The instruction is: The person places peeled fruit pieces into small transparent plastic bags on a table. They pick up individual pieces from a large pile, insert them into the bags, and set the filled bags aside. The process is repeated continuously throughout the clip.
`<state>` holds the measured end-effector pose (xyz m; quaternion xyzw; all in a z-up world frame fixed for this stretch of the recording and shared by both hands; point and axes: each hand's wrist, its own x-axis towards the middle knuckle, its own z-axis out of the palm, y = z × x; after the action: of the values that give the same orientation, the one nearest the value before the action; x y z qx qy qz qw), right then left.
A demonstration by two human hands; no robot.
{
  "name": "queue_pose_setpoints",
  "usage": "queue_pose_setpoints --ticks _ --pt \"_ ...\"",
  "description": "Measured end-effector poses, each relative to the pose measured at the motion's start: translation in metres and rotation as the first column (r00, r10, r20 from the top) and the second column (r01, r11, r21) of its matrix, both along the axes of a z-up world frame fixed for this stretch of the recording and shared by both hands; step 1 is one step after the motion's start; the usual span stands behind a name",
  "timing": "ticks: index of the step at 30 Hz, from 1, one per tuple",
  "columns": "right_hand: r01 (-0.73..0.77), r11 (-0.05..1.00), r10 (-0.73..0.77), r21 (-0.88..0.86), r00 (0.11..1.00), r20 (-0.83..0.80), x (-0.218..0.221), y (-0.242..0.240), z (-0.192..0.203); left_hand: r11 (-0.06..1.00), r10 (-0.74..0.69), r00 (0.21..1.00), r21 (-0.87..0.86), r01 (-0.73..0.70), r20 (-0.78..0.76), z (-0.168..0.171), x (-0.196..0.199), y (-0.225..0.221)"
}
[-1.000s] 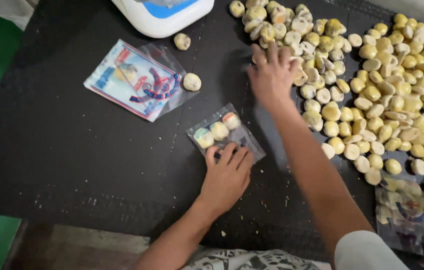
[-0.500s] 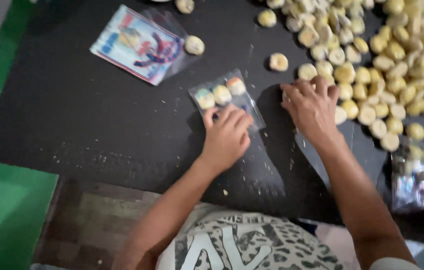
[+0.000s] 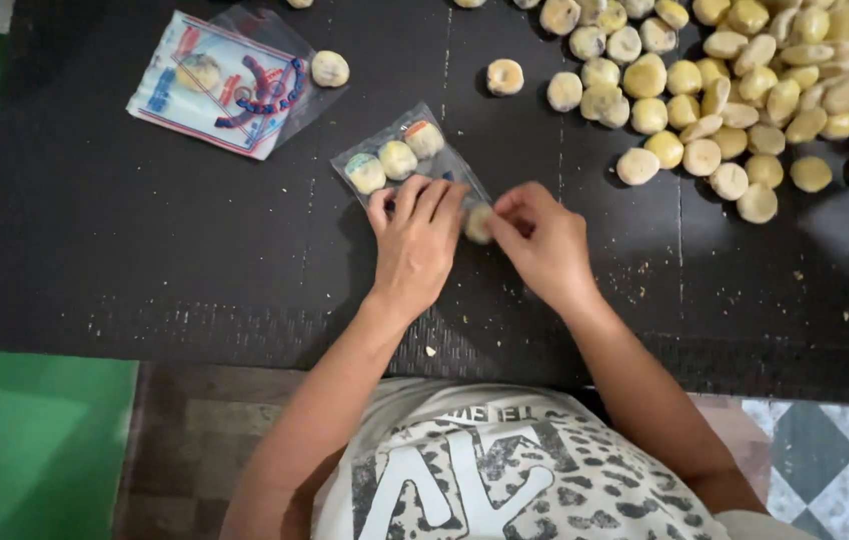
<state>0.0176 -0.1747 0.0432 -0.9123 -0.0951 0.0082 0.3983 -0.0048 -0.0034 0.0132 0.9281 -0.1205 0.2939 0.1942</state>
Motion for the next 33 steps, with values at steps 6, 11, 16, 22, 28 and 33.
queue_pose_setpoints --ticks 6,11,16,22,28,33 --pt "-0.059 0.980 0.101 -0.191 0.971 0.219 0.000 0.001 -0.011 1.000 -0.015 1.000 0.006 0.015 -0.006 0.000 -0.002 0.001" --pt "-0.150 0.928 0.253 -0.342 0.926 0.280 -0.001 -0.004 -0.020 1.000 0.002 1.000 0.017 -0.002 0.002 -0.006 -0.001 -0.001" --pt "-0.220 0.909 0.368 -0.354 0.822 0.435 0.034 -0.006 -0.039 0.998 -0.006 1.000 0.056 0.006 -0.008 -0.011 0.001 0.001" --pt "-0.325 0.880 0.463 -0.345 0.746 0.478 0.037 -0.001 -0.033 0.999 0.024 1.000 0.049 -0.024 -0.007 -0.008 -0.002 0.001" --pt "-0.183 0.887 0.418 -0.425 0.710 0.567 0.067 0.006 -0.065 0.998 0.000 1.000 0.064 0.000 -0.005 -0.001 -0.001 -0.002" --pt "-0.254 0.915 0.393 -0.315 0.744 0.540 0.079 0.018 -0.087 0.996 0.061 0.998 0.064 -0.062 0.027 0.006 -0.002 -0.001"
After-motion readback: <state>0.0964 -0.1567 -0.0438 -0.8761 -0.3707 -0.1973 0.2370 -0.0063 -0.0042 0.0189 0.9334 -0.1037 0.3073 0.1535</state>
